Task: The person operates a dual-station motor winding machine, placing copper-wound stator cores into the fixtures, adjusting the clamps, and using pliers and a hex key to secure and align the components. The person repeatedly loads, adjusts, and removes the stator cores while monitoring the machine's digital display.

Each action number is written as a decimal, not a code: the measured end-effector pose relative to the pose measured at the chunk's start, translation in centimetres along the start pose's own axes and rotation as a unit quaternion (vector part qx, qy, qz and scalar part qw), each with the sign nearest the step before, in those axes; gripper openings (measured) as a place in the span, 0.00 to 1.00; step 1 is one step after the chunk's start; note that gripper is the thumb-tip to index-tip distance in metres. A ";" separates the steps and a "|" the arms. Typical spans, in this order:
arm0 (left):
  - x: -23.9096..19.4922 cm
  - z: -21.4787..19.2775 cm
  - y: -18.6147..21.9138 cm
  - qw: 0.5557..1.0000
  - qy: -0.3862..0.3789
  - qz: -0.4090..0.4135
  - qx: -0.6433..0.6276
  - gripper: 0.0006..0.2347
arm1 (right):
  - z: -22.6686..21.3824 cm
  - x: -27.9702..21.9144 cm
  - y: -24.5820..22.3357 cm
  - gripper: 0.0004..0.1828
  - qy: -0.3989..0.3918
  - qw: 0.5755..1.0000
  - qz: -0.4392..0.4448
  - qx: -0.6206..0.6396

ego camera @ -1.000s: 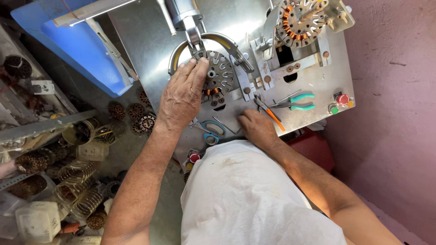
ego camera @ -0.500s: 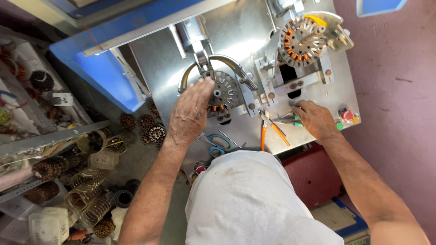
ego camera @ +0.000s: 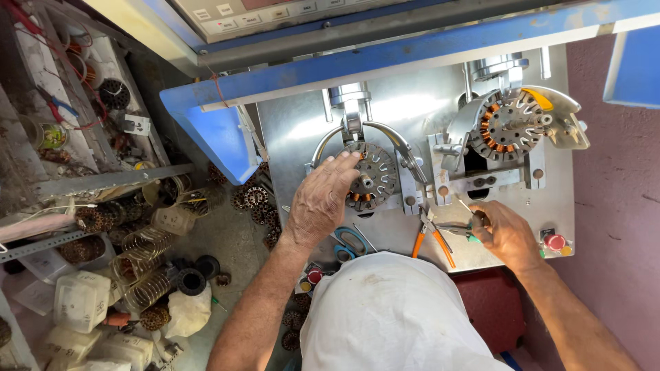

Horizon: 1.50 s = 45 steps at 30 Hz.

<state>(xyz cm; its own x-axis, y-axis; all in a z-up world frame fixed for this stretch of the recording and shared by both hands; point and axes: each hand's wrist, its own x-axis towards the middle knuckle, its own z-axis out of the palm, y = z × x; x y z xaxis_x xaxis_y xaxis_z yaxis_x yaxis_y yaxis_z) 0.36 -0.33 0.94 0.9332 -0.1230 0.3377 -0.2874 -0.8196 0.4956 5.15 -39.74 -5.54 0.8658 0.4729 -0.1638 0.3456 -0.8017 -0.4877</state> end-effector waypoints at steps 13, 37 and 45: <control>0.2 -0.2 -0.6 0.999 -0.035 -0.007 0.003 0.12 | -0.8 8.5 -17.8 0.13 0.235 0.945 -0.191 0.126; 0.5 -0.4 -1.6 0.999 -0.043 -0.013 -0.025 0.09 | 0.6 12.2 -19.7 0.09 0.190 0.950 -0.239 -0.058; 0.5 -0.4 -1.7 0.998 -0.046 -0.015 -0.035 0.07 | -1.2 14.4 -20.8 0.06 0.104 0.973 -0.203 -0.042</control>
<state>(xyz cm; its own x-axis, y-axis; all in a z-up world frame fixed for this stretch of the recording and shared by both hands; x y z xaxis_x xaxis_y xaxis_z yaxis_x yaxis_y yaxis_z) 1.26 1.21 0.59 0.9564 -0.1526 0.2489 -0.2706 -0.7832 0.5598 10.87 -16.63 3.25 0.7032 0.6796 0.2087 0.6952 -0.5957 -0.4024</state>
